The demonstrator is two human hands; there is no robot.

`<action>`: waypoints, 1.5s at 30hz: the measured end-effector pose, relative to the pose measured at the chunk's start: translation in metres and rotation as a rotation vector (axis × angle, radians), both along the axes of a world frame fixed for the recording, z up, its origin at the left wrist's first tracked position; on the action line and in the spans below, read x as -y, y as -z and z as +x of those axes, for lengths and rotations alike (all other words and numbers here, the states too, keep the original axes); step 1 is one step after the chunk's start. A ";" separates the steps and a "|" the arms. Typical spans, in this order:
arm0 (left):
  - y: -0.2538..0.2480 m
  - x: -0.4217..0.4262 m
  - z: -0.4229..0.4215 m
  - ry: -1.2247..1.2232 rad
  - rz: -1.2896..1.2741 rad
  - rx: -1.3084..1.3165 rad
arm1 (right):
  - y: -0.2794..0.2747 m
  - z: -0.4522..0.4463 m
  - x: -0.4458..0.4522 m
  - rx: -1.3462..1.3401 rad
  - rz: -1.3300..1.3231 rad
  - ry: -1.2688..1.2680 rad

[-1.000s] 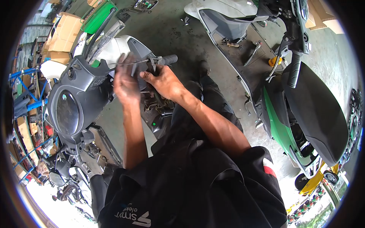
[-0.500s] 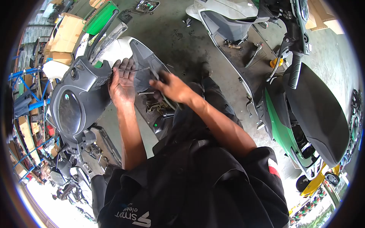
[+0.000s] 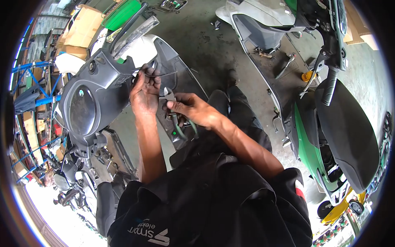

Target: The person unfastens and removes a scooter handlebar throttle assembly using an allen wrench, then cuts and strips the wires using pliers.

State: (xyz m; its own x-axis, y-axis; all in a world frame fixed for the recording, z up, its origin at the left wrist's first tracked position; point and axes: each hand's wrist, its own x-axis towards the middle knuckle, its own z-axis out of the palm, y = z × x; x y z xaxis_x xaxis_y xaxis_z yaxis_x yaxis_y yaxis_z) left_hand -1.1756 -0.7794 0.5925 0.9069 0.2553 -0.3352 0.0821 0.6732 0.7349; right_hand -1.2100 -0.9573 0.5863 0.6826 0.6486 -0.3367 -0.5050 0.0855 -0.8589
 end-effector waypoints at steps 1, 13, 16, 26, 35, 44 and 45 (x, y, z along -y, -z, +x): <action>-0.001 0.000 0.000 0.013 -0.032 0.013 | -0.009 0.002 0.001 -0.147 0.150 0.048; -0.009 -0.004 -0.009 0.181 -0.157 0.080 | -0.016 0.020 -0.022 -0.563 0.584 0.085; -0.013 0.000 -0.008 0.186 -0.252 0.123 | -0.028 0.019 -0.022 -0.554 0.629 0.087; -0.001 -0.011 -0.010 0.244 -0.471 0.214 | -0.032 0.019 -0.028 -0.620 0.619 0.208; -0.005 0.001 -0.011 0.097 -0.433 0.120 | -0.031 0.018 -0.040 -0.599 0.686 0.232; -0.005 0.001 -0.009 0.259 -0.620 0.240 | -0.035 0.026 -0.048 -0.608 0.506 0.360; -0.004 0.005 -0.007 0.159 -0.561 0.230 | -0.032 0.029 -0.049 -0.604 0.477 0.396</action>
